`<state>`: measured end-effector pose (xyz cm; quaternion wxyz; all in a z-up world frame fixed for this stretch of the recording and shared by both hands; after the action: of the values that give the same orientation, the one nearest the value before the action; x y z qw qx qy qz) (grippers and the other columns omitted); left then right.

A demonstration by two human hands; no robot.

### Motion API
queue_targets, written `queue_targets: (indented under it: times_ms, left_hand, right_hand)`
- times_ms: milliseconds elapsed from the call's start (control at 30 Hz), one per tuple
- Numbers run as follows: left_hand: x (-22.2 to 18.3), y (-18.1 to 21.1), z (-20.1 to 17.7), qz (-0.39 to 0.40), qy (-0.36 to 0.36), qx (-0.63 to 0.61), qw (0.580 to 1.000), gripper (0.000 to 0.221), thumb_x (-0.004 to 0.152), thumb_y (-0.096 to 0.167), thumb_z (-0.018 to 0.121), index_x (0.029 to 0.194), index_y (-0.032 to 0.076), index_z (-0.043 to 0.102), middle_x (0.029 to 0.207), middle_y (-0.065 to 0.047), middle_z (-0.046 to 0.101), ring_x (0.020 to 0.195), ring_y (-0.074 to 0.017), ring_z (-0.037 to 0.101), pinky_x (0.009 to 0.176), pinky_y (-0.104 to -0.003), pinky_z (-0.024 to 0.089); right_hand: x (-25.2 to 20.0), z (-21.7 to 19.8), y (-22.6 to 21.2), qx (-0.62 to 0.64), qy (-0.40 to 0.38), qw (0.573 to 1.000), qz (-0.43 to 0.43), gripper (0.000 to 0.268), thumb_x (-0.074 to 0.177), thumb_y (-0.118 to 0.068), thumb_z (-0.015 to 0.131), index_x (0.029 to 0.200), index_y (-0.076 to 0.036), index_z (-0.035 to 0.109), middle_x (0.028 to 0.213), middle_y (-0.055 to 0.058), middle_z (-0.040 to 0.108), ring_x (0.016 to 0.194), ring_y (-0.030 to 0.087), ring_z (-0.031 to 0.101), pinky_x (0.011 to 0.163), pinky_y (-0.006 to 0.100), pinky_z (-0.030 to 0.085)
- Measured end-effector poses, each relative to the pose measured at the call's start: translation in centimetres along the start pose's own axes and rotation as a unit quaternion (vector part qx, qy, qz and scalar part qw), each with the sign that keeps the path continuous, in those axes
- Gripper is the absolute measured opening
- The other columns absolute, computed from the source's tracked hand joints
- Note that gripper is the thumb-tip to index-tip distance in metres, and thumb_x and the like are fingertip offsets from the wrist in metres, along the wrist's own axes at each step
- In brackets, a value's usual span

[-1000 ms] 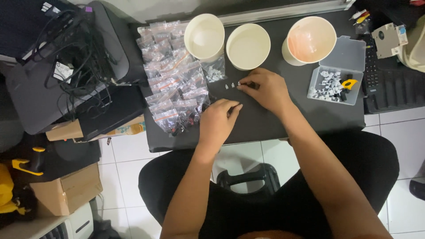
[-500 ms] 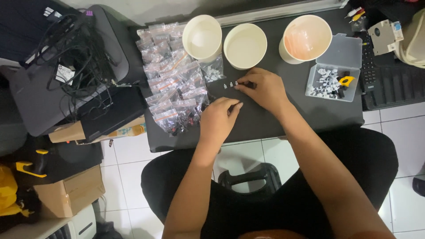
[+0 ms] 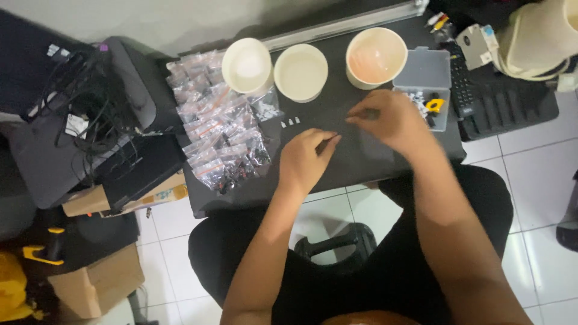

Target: The person is sorting and organizing small electronic components from plastic bags into a storage container and onto a workspace surface.

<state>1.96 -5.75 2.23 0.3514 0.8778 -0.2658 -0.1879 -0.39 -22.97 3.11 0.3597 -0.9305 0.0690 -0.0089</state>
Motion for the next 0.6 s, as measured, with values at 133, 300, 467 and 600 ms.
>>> queue_targets:
  times_ms: [133,300,467,600]
  left_hand:
    - [1.8,4.0,2.3,0.085,-0.002,0.013,0.996,0.021,0.102,0.026,0.067,0.111,0.011,0.077,0.098,-0.009,0.076,0.09,-0.0252,0.076,0.07,-0.033,0.064]
    - [4.6,6.6,6.9,0.096,-0.004,0.057,0.994,0.016,0.101,0.023,0.068,0.111,0.013,0.076,0.097,-0.005,0.076,0.091,-0.0197,0.075,0.072,-0.028,0.064]
    - [6.9,8.6,9.7,0.1,-0.018,0.114,0.988,0.015,0.098,0.021,0.068,0.107,0.013,0.076,0.093,-0.005,0.074,0.09,-0.0216,0.074,0.073,-0.033,0.063]
    - [8.3,9.1,11.5,0.122,-0.011,0.177,0.977,0.013,0.098,0.017,0.064,0.1,0.01,0.076,0.086,-0.007,0.071,0.086,-0.0257,0.073,0.07,-0.038,0.062]
  right_hand:
    - [-3.3,-5.1,4.8,-0.092,0.009,0.988,0.122,0.017,0.089,-0.016,0.077,0.104,-0.009,0.082,0.086,0.016,0.075,0.084,0.041,0.072,0.07,0.053,0.057]
    - [-4.0,-5.9,11.8,-0.167,0.053,0.963,0.202,0.015,0.083,-0.02,0.079,0.097,-0.02,0.084,0.08,0.008,0.077,0.076,0.036,0.075,0.063,0.046,0.059]
    - [-4.4,-5.9,12.4,-0.137,0.034,0.962,0.232,0.02,0.078,-0.016,0.078,0.096,-0.023,0.083,0.081,0.008,0.077,0.078,0.036,0.075,0.067,0.047,0.06]
    - [-4.3,-5.0,13.2,-0.164,0.041,0.965,0.202,0.018,0.079,-0.019,0.078,0.096,-0.019,0.084,0.076,0.007,0.077,0.073,0.036,0.075,0.063,0.045,0.061]
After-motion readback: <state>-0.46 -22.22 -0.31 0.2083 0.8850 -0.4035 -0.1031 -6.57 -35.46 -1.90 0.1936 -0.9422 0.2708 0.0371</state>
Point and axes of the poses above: each hand's wrist, its own x-axis towards the middle knuckle, its own z-axis out of the palm, y = z × x, the point moved 6 cm from there along x, towards the middle knuckle
